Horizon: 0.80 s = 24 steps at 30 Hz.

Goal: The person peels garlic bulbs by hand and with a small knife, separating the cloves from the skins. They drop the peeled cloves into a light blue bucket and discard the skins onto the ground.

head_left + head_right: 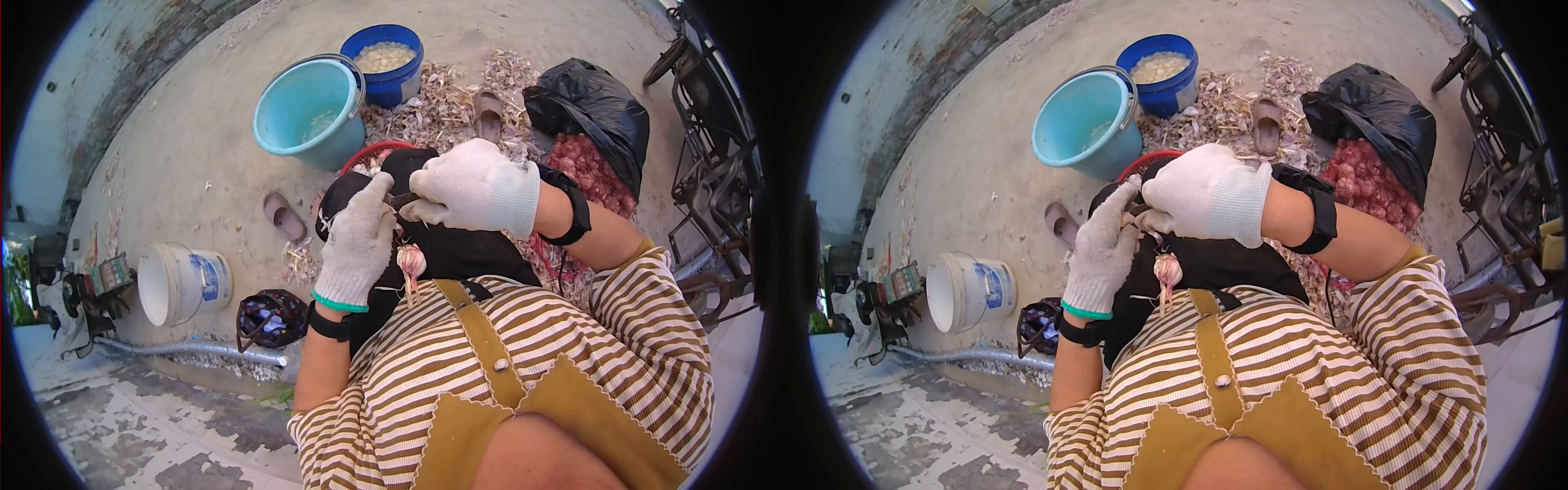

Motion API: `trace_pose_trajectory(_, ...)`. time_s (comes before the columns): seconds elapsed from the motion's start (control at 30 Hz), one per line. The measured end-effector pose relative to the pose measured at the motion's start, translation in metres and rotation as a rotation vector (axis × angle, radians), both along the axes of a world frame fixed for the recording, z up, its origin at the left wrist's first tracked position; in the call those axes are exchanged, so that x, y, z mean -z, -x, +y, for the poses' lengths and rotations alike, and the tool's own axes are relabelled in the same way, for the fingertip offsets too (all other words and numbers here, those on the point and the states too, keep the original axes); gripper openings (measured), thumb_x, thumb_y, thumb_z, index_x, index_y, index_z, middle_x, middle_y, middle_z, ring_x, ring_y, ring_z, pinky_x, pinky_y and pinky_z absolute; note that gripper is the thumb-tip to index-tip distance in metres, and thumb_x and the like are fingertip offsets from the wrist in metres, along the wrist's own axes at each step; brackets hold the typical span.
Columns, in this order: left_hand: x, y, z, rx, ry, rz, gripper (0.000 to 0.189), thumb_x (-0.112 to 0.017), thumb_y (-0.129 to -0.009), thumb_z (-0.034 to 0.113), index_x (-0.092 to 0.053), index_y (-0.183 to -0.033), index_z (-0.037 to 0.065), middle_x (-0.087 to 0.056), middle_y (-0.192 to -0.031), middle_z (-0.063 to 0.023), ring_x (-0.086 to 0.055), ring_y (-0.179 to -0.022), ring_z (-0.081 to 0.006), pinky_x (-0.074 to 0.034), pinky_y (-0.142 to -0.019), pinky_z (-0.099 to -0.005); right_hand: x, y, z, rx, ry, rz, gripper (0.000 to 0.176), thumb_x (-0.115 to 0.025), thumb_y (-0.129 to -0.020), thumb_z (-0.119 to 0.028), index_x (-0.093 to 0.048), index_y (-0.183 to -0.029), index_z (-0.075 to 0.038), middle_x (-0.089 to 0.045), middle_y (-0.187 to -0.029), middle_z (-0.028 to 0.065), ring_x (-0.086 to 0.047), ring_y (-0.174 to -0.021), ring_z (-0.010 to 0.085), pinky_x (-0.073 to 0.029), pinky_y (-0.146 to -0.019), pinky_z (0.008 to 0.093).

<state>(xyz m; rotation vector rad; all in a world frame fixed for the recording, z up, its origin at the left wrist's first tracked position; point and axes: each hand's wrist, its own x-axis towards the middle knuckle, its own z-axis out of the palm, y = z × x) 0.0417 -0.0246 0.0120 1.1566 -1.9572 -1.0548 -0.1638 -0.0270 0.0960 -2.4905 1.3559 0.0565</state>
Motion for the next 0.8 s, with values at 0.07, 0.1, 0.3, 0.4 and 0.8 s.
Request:
trace_pose_trajectory(0.07, 0.003, 0.001, -0.002, 0.057, 0.425, -0.233, 0.053, -0.059, -0.081, 0.000, -0.046, -0.132, 0.003, -0.063, -0.099, -0.0186, -0.065, -0.080, -0.0312, -0.054, -0.069, -0.0393, 0.001, -0.005, -0.002, -0.016, 0.007, 0.014, 0.040, -0.056, -0.090, -0.044, -0.064, -0.081, -0.005, -0.065, -0.071, 0.0147, -0.067, -0.068, 0.0327, -0.052, -0.058, 0.0438)
trace_pose_trajectory(0.1, -0.003, 0.003, 0.001, 0.057, 0.424, -0.232, 0.053, -0.059, -0.081, 0.000, -0.046, -0.132, 0.003, -0.063, -0.099, -0.0186, -0.065, -0.080, -0.0312, -0.054, -0.069, -0.0393, 0.001, -0.007, -0.003, -0.032, 0.014, 0.028, 0.041, -0.055, -0.090, -0.044, -0.064, -0.080, -0.005, -0.065, -0.070, 0.0141, -0.067, -0.067, 0.0326, -0.052, -0.057, 0.0444)
trace_pose_trajectory(0.3, -0.018, 0.009, 0.004, 0.074, 0.403, -0.508, 0.064, -0.063, -0.079, 0.005, -0.037, -0.138, 0.005, -0.060, -0.088, -0.0150, -0.064, -0.079, -0.0337, -0.052, -0.065, -0.0428, 0.005, -0.009, -0.006, -0.047, 0.047, 0.083, 0.041, -0.055, -0.090, -0.044, -0.063, -0.078, -0.006, -0.065, -0.070, 0.0139, -0.067, -0.066, 0.0307, -0.052, -0.057, 0.0435)
trace_pose_trajectory(0.4, -0.023, 0.010, 0.006, 0.063, 0.303, -0.466, 0.057, -0.057, -0.084, -0.001, -0.040, -0.139, 0.008, -0.064, -0.102, -0.0226, -0.066, -0.087, -0.0356, -0.051, -0.074, -0.0446, 0.010, -0.002, -0.010, -0.077, 0.044, 0.002, 0.039, -0.055, -0.090, -0.042, -0.063, -0.078, -0.007, -0.065, -0.070, 0.0130, -0.066, -0.066, 0.0306, -0.052, -0.059, 0.0413)
trace_pose_trajectory(0.8, -0.024, 0.000, 0.011, -0.104, -0.530, 0.840, 0.042, -0.052, -0.093, 0.003, -0.043, -0.133, -0.004, -0.059, -0.122, -0.0175, -0.067, -0.080, -0.0159, -0.049, -0.055, -0.0189, 0.033, 0.033, -0.009, 0.369, -0.598, -0.647, 0.035, -0.060, -0.091, -0.033, -0.067, -0.098, 0.000, -0.065, -0.075, 0.0069, -0.059, -0.064, 0.0145, -0.047, -0.059, 0.0305)
